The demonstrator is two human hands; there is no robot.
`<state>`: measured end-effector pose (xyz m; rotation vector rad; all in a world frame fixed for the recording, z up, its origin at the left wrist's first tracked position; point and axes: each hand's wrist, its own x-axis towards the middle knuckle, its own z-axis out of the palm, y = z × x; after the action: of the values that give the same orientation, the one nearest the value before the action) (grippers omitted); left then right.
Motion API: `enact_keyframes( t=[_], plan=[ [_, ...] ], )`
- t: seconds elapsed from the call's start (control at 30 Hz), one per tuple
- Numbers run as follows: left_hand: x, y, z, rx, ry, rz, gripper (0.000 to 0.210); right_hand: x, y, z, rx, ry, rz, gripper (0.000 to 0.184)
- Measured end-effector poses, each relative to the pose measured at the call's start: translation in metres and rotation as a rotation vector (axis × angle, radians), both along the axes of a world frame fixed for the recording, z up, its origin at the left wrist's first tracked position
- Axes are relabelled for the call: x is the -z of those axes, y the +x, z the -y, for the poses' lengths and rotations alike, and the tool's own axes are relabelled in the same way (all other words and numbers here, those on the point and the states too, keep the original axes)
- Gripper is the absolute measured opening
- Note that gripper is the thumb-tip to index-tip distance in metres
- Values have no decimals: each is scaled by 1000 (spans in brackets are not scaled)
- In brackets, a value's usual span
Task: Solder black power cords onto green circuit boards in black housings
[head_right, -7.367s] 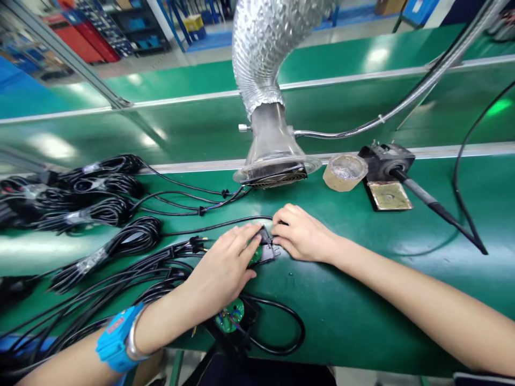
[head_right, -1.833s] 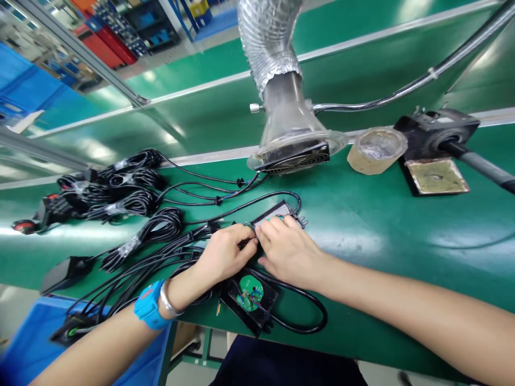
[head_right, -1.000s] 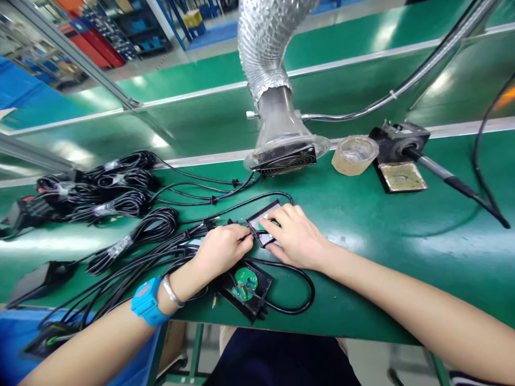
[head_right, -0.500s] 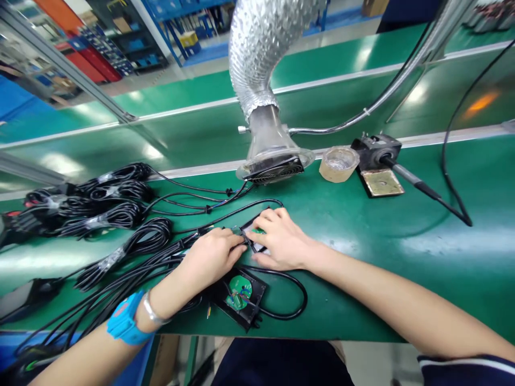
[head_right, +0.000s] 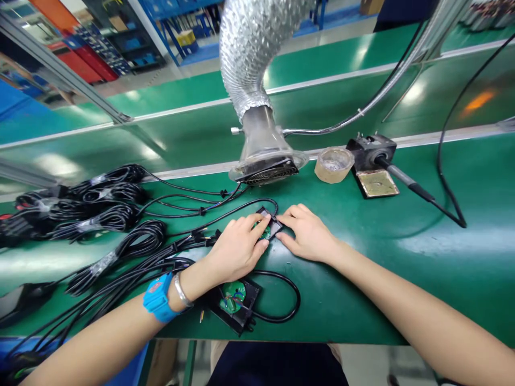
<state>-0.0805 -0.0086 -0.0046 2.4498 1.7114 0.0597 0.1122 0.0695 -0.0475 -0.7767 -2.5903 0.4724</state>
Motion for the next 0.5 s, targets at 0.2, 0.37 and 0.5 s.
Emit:
enact_keyframes(
  t=[0.2,0.37,0.5],
  plan=[
    [-2,7,-2,92,55,-166,52,1,-3,3,-13,84,5,40],
    [-2,8,-5,154,53,-172,53,-2,-4,0,-36,165,45,40],
    [-2,6,-5,58,44,-128,57,1,-5,3,25,175,3,42]
  ],
)
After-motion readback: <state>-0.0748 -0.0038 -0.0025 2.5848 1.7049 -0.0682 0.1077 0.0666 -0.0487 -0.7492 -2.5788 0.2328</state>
